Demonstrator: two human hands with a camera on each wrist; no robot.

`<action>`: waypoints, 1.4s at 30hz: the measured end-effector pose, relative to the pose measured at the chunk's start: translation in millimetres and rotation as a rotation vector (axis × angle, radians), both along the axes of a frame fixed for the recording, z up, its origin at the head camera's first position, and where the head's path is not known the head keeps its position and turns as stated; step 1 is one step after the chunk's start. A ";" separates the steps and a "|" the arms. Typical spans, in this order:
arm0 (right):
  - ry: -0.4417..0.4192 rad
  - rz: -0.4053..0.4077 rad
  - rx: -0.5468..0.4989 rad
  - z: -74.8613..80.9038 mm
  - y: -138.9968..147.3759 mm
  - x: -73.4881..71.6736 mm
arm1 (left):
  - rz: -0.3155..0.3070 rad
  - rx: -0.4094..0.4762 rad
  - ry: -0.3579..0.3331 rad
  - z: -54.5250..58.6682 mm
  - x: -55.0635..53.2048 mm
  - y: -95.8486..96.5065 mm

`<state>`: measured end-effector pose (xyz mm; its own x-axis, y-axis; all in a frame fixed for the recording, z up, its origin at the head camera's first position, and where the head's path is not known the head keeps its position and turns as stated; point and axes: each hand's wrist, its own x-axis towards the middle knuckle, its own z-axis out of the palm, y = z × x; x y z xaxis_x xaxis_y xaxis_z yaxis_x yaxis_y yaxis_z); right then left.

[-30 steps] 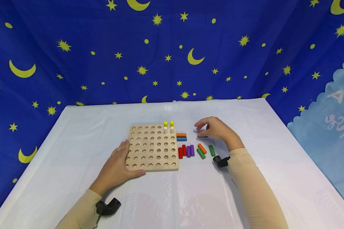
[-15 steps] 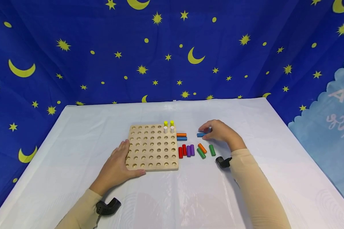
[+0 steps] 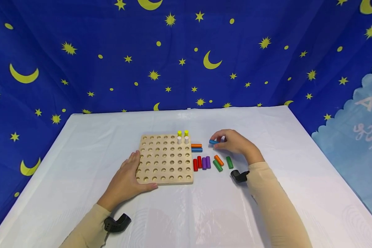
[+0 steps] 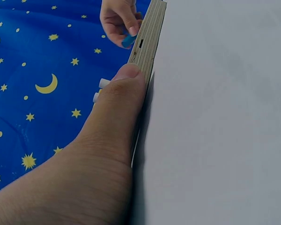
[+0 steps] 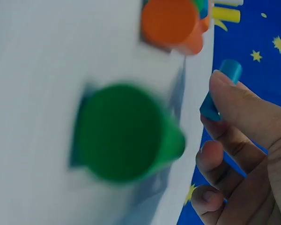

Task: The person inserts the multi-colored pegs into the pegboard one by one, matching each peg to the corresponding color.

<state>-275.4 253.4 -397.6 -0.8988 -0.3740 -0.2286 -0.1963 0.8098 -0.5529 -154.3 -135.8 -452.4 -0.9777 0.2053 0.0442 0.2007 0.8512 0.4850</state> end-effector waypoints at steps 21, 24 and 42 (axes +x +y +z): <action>0.047 -0.013 -0.282 10.6 -61.9 8.8 | -0.002 0.001 0.002 -1.7 0.2 -0.1; 0.067 0.009 -0.308 9.0 -75.0 10.1 | -0.003 -0.006 0.002 -1.7 -0.3 0.0; 0.103 0.100 -0.243 -3.2 -108.9 12.0 | 0.001 -0.013 -0.012 -1.3 -1.6 -0.4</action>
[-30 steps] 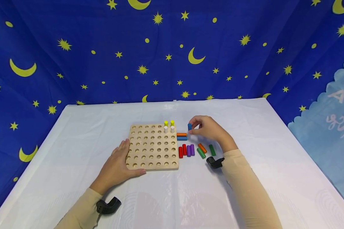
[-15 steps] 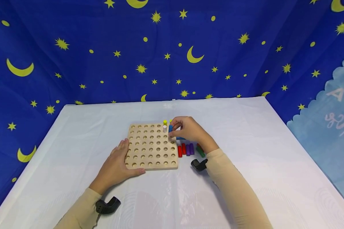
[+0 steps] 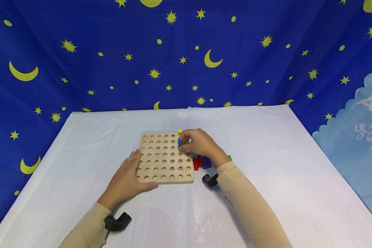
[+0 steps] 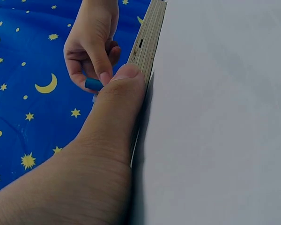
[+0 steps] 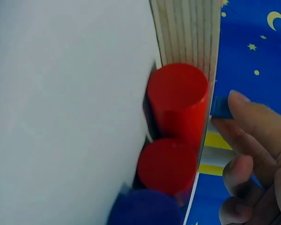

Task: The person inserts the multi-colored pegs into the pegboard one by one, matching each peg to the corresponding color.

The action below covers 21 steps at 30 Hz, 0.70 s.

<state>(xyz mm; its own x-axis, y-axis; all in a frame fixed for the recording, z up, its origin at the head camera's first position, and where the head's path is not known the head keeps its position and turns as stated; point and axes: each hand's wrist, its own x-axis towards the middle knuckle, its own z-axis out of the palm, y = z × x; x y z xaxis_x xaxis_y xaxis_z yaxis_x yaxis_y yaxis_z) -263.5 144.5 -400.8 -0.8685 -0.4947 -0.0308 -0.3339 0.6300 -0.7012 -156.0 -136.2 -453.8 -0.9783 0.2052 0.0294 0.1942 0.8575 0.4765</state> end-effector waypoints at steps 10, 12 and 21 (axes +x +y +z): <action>0.040 -0.002 0.071 2.2 -3.9 -0.7 | -0.003 0.000 0.000 0.3 0.0 -0.5; 0.054 0.000 0.082 2.3 -3.9 -1.1 | -0.003 0.003 -0.001 0.4 0.0 -0.5; 0.042 0.011 0.091 1.0 -2.2 -2.5 | 0.002 0.003 -0.009 0.3 -0.7 -0.4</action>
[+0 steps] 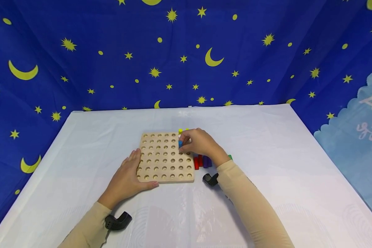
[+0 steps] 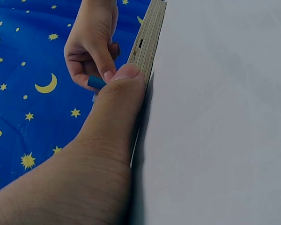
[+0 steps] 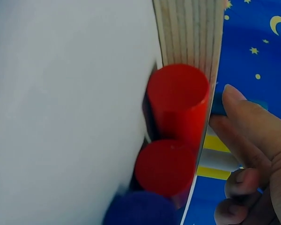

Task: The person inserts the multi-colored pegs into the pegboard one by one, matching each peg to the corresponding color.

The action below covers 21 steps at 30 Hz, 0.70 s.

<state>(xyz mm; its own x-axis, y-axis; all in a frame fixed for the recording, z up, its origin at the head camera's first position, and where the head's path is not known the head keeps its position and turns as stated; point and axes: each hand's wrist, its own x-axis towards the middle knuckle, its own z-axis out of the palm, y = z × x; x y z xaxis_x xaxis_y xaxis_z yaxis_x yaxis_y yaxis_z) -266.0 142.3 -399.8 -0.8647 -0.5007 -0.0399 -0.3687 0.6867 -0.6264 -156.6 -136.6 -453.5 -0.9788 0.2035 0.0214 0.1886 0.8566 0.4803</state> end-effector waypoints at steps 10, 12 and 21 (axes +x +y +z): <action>0.052 -0.007 0.046 2.7 -1.7 1.1 | 0.004 0.004 -0.013 1.0 0.1 0.8; 0.043 -0.013 0.067 4.0 -1.7 1.1 | 0.002 0.005 -0.016 1.2 -0.1 1.0; 0.030 0.010 0.100 7.2 -3.8 0.1 | -0.003 0.008 -0.011 1.9 0.4 -0.1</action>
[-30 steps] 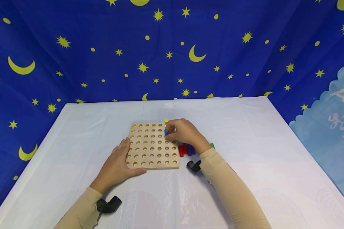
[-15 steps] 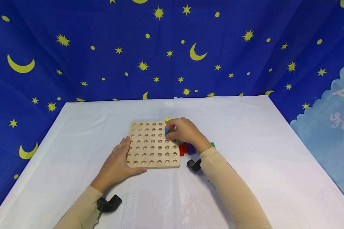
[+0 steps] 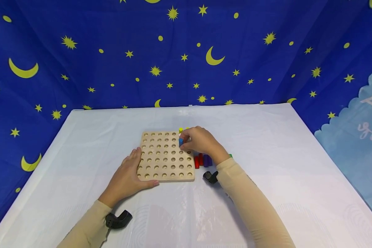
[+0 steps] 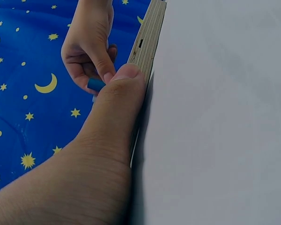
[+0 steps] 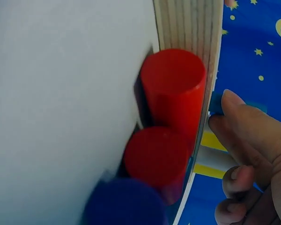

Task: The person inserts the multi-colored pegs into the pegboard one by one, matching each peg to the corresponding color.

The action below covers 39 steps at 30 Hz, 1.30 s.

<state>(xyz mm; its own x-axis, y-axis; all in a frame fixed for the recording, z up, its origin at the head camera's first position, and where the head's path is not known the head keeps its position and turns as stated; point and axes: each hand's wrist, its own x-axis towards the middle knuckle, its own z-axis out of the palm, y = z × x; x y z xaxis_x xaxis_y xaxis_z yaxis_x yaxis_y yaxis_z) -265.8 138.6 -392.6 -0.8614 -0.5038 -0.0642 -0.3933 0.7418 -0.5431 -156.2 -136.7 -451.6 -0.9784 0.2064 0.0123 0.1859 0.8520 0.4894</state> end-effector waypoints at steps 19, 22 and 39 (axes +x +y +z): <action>0.035 -0.001 0.067 4.5 -1.1 3.8 | -0.007 0.000 -0.006 0.3 -0.2 4.0; 0.019 0.005 0.047 4.4 1.4 4.2 | -0.007 0.000 -0.006 0.4 0.0 4.3; -0.049 -0.008 0.085 7.8 53.2 6.6 | 0.002 -0.008 0.004 0.0 0.9 1.7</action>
